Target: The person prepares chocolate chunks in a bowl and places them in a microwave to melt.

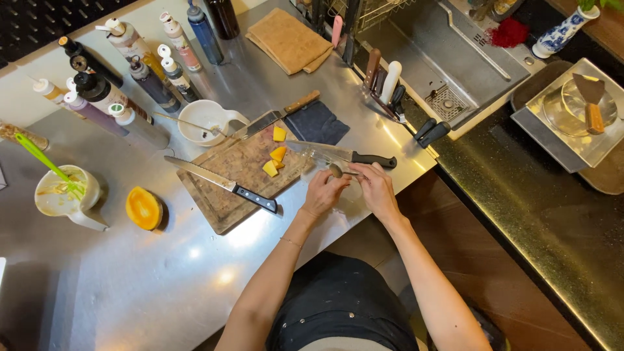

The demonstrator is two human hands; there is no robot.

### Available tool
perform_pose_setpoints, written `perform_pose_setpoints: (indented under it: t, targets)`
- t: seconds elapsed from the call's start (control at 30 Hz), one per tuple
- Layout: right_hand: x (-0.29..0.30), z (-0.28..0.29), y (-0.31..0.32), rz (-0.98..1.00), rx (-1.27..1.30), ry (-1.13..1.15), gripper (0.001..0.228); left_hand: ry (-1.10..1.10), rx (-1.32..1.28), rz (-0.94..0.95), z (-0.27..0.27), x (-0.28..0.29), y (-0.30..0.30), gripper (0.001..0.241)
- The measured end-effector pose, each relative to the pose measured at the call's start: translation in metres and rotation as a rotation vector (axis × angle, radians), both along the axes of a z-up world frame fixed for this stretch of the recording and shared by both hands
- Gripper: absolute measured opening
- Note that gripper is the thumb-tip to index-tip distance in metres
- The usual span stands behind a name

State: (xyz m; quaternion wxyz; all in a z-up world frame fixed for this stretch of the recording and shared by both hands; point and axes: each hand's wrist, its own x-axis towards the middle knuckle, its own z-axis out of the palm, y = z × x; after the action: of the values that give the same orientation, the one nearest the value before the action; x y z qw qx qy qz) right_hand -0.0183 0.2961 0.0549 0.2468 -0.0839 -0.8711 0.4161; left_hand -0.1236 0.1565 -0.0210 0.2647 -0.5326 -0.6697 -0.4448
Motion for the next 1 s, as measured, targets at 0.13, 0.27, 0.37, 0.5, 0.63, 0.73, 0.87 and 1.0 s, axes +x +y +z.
perform_pose_setpoints:
  t: [0.13, 0.27, 0.37, 0.5, 0.63, 0.73, 0.87, 1.0]
  targets:
    - [-0.004, 0.002, 0.002, -0.04, 0.04, -0.015, 0.029, 0.013, -0.071, 0.1, 0.006, 0.0, 0.01, 0.028]
    - [-0.006, 0.004, 0.001, -0.019, 0.015, -0.012, 0.032, 0.033, -0.128, 0.156, -0.018, 0.002, 0.019, 0.026]
    - [-0.006, 0.007, 0.0, 0.031, 0.081, 0.018, 0.036, -0.024, -0.079, 0.078, -0.026, 0.005, 0.022, 0.019]
    - [-0.006, 0.015, -0.005, 0.04, 0.106, 0.032, 0.041, -0.001, -0.016, 0.175, -0.04, 0.006, 0.027, 0.021]
    - [-0.011, 0.027, 0.011, -0.019, 0.142, -0.019, 0.046, 0.193, -0.086, 0.184, -0.049, 0.024, 0.014, 0.027]
    - [-0.021, 0.034, 0.03, -0.072, 0.183, -0.063, 0.045, 0.077, -0.026, 0.247, -0.046, 0.029, 0.004, 0.03]
    - [-0.027, 0.042, 0.042, -0.025, 0.229, -0.04, 0.042, 0.084, -0.027, 0.211, -0.034, 0.037, -0.006, 0.027]
    - [-0.025, 0.057, 0.049, 0.012, 0.177, -0.057, 0.044, -0.235, -0.157, 0.118, 0.001, 0.056, -0.023, 0.021]
